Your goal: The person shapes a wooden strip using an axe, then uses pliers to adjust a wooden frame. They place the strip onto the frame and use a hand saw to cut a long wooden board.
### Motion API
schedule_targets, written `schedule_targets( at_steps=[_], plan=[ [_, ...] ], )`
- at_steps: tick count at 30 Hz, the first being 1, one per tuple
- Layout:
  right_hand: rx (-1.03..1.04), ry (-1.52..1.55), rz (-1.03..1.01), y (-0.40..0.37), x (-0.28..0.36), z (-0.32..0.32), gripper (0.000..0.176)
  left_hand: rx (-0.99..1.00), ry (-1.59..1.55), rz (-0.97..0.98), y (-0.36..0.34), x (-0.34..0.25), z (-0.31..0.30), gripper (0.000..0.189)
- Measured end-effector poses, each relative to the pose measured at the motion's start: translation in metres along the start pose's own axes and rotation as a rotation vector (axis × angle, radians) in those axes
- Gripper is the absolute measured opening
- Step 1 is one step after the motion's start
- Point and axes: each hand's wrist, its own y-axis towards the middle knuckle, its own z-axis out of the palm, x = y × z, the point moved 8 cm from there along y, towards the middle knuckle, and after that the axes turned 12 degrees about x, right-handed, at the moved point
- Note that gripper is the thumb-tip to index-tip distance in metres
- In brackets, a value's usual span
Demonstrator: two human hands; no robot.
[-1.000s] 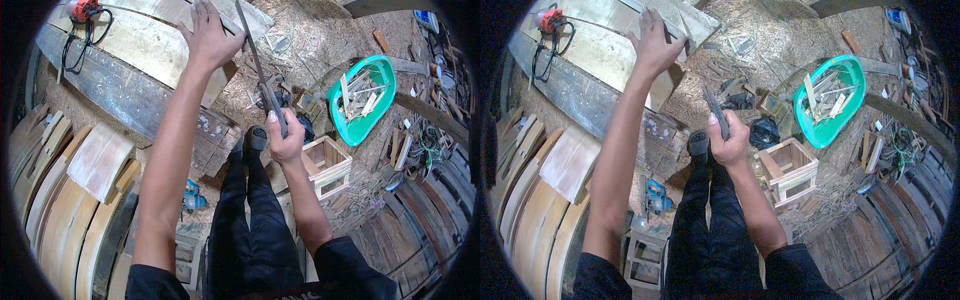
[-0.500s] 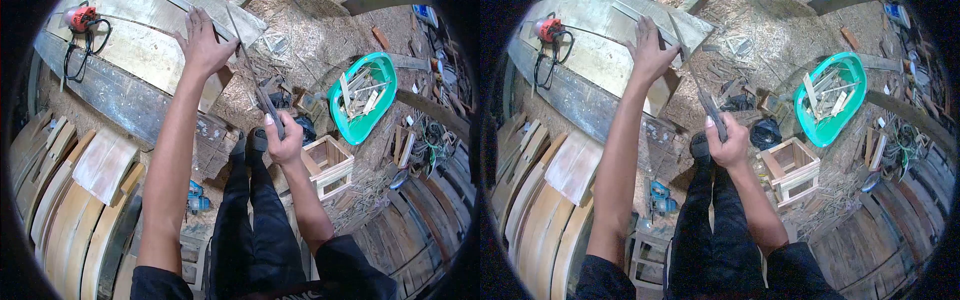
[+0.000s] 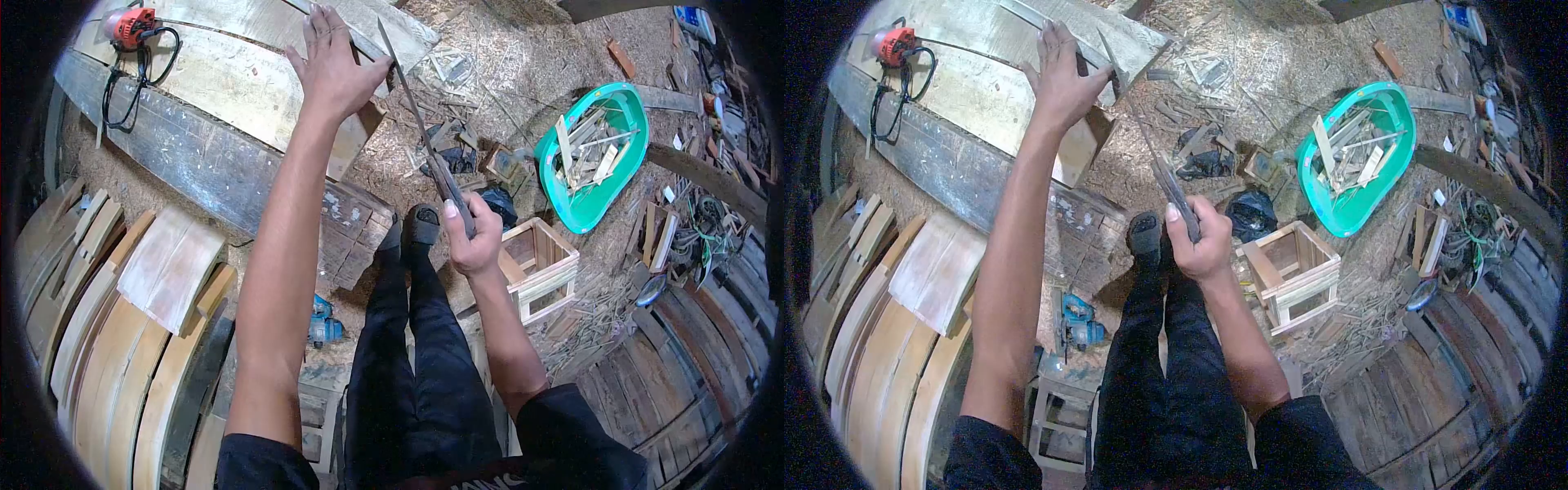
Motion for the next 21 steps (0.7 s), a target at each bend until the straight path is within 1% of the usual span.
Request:
schedule_targets(
  at_steps=[5,9,12,15,18,21],
  plan=[
    [0.015,-0.03,0.006,-0.003,-0.002,-0.004,0.021,0.003,-0.027,-0.003,0.001,0.002,0.0,0.11],
    [0.009,-0.046,0.033,0.004,0.007,-0.004,0.023,-0.004,-0.067,0.0,-0.005,-0.009,-0.005,0.11],
    [0.002,-0.073,0.036,-0.005,0.006,-0.006,0.022,0.02,-0.032,0.001,-0.005,-0.012,-0.008,0.11],
    [-0.002,-0.013,0.038,0.003,0.007,0.001,0.022,0.044,-0.074,-0.045,-0.003,-0.009,-0.007,0.114],
    [-0.014,0.001,0.064,0.0,0.007,0.002,0.021,0.027,-0.051,-0.05,-0.003,-0.01,-0.006,0.114],
    [-0.012,-0.005,0.031,0.002,0.009,0.002,0.021,-0.005,-0.064,-0.008,-0.004,-0.01,-0.008,0.111]
  ],
)
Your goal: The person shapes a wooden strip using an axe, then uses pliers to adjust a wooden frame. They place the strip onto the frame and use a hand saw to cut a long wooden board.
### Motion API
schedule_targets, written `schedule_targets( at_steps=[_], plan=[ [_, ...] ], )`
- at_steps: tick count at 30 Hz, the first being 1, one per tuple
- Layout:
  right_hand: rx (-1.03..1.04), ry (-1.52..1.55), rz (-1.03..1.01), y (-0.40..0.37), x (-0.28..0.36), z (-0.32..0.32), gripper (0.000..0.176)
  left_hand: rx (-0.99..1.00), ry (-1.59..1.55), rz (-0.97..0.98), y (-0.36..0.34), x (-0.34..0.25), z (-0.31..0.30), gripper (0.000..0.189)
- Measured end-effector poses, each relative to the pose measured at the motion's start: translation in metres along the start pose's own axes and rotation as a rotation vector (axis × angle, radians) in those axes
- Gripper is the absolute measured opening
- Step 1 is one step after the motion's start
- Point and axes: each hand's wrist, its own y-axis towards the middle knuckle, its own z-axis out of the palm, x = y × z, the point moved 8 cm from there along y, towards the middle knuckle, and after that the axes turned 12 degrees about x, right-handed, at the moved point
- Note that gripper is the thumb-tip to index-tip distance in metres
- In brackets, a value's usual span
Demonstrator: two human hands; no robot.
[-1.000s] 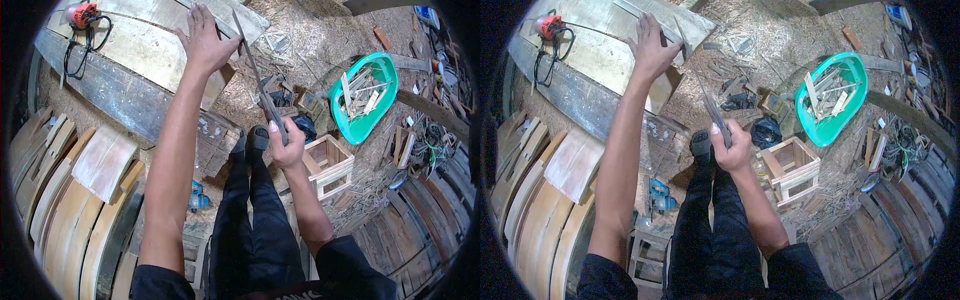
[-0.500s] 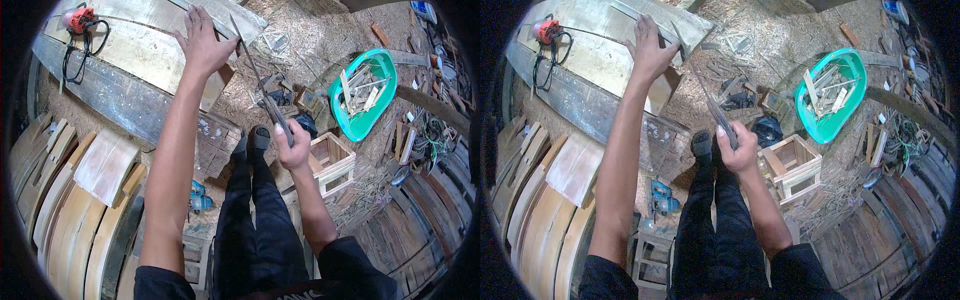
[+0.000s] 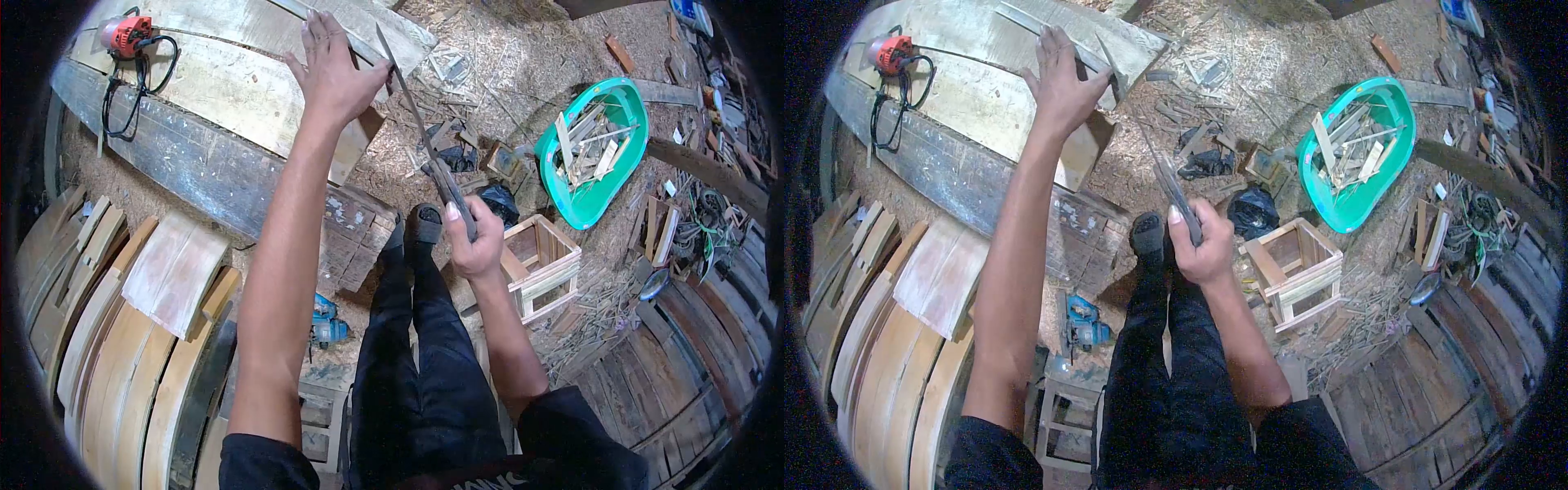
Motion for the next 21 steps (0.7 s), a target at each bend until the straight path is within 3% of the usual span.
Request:
schedule_targets(
  at_steps=[21],
  plan=[
    [0.012,-0.029,-0.014,0.006,0.006,-0.004,0.022,0.015,0.021,-0.044,0.0,-0.002,-0.001,0.114]
  ],
)
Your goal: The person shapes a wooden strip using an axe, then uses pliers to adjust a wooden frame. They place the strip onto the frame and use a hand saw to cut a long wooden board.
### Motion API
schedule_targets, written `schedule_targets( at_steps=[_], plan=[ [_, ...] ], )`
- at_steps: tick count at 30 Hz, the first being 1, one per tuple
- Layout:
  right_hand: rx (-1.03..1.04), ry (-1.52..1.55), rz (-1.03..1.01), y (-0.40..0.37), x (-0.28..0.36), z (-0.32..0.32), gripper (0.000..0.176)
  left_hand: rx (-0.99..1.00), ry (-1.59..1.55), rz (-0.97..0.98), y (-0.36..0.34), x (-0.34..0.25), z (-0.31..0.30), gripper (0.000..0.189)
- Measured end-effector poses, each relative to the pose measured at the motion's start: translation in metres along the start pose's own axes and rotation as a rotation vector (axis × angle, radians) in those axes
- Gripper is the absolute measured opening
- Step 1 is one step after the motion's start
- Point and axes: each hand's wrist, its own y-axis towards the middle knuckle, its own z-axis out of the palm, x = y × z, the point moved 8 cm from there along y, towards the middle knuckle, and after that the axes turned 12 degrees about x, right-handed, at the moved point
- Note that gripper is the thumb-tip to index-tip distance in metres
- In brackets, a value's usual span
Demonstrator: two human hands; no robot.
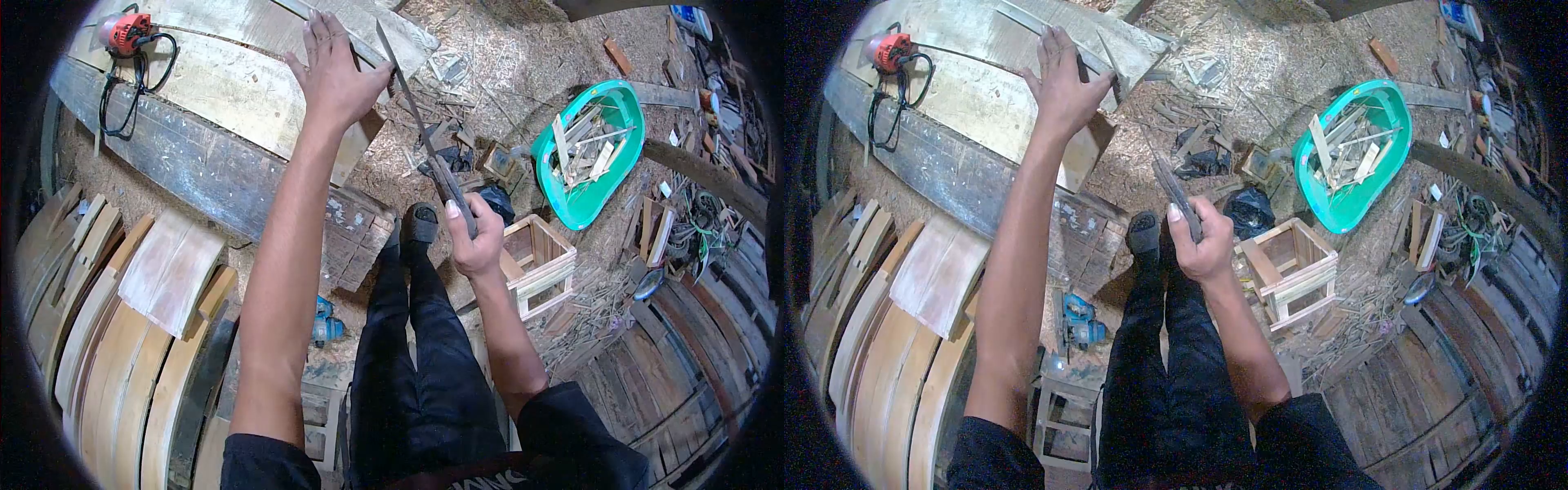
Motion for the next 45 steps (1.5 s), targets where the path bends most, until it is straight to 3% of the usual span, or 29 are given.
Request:
schedule_targets(
  at_steps=[36,45],
  plan=[
    [0.063,0.029,0.057,0.01,-0.005,-0.004,0.022,0.025,-0.007,-0.001,-0.001,-0.001,0.001,0.112],
    [0.038,0.011,-0.016,0.034,0.002,-0.002,0.023,0.092,-0.101,0.042,0.007,0.018,0.008,0.101]
  ],
)
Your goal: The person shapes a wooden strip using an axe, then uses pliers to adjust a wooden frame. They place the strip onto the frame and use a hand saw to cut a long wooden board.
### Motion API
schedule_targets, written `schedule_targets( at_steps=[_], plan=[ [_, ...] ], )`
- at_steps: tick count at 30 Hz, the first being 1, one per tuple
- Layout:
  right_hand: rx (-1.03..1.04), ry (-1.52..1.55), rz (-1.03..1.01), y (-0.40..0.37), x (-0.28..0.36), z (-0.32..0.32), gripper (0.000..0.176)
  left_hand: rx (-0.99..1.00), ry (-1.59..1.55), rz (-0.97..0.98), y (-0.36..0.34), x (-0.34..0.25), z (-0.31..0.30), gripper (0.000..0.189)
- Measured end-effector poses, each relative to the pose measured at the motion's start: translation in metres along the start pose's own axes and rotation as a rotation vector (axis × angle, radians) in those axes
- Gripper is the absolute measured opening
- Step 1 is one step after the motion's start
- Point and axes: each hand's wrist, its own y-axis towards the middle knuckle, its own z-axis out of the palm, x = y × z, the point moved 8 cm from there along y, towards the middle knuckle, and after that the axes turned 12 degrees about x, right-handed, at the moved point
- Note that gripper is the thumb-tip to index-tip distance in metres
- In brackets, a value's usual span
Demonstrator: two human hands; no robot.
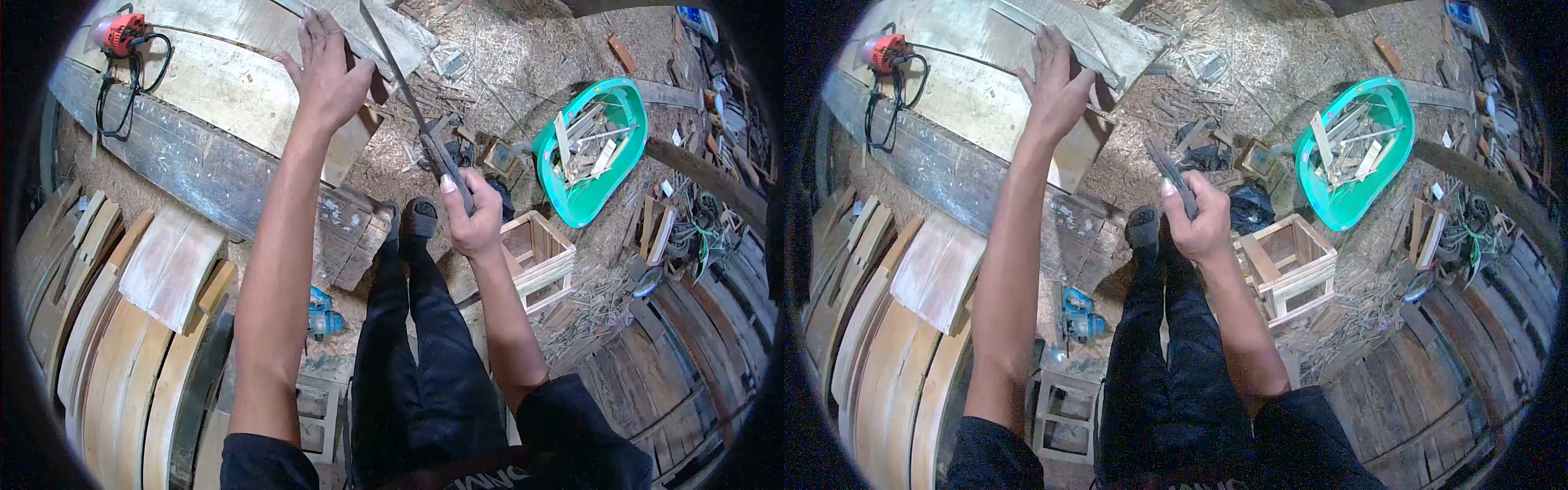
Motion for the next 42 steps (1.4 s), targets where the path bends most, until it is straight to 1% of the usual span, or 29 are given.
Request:
schedule_targets(
  at_steps=[1,3,4,9,12,16,17,20,21,24,25,28,29,32,36,37,39,42],
  plan=[
    [0.002,-0.012,-0.014,0.0,0.001,0.001,0.022,0.008,-0.023,0.002,0.002,0.003,0.0,0.1],
    [0.008,0.057,0.064,-0.002,-0.003,0.003,0.022,0.025,-0.073,0.005,0.003,0.005,0.002,0.1],
    [0.01,0.089,0.102,-0.002,-0.005,0.003,0.022,0.008,-0.033,0.012,0.002,0.004,0.001,0.101],
    [-0.011,0.04,0.008,-0.001,-0.001,0.004,0.023,-0.055,0.114,0.011,-0.005,-0.008,0.0,0.108],
    [-0.006,0.003,0.029,-0.013,0.0,0.001,0.024,-0.075,0.152,-0.006,-0.004,-0.01,0.0,0.112],
    [0.003,-0.039,0.042,-0.017,0.008,0.001,0.024,-0.091,0.137,0.0,-0.004,-0.012,-0.002,0.112],
    [0.024,-0.047,0.013,-0.011,0.011,0.0,0.023,-0.095,0.138,0.009,-0.003,-0.012,-0.002,0.111],
    [-0.011,-0.01,-0.004,-0.004,0.011,0.002,0.022,-0.095,0.141,0.008,-0.007,-0.01,0.001,0.111],
    [-0.014,0.02,0.012,-0.012,0.009,0.003,0.023,-0.096,0.142,0.008,-0.005,-0.01,0.0,0.111],
    [-0.001,-0.012,0.046,-0.024,0.002,0.001,0.023,-0.088,0.137,0.003,-0.004,-0.01,-0.001,0.111],
    [0.014,-0.041,0.056,-0.02,0.001,0.001,0.023,-0.091,0.131,0.004,-0.004,-0.012,-0.001,0.111],
    [0.029,0.044,0.088,-0.002,0.006,0.001,0.023,-0.087,0.126,-0.009,-0.006,-0.009,0.002,0.11],
    [-0.005,0.01,0.025,-0.005,0.01,0.0,0.023,-0.091,0.132,-0.01,-0.004,-0.009,0.001,0.11],
    [0.008,0.011,0.088,-0.024,-0.001,-0.004,0.023,-0.088,0.124,0.009,-0.004,-0.011,-0.002,0.108],
    [0.001,0.001,0.074,-0.013,-0.002,-0.005,0.024,-0.044,0.064,0.054,-0.003,-0.003,0.0,0.105],
    [-0.004,-0.02,0.043,-0.012,0.002,-0.005,0.025,-0.041,0.05,0.052,-0.002,-0.001,0.001,0.105],
    [0.012,-0.026,0.07,-0.019,0.001,-0.005,0.025,-0.027,0.023,0.051,-0.001,-0.001,0.002,0.104],
    [0.013,-0.023,0.065,-0.01,0.006,-0.002,0.024,-0.03,0.055,0.053,-0.002,-0.003,0.001,0.105]
  ],
)
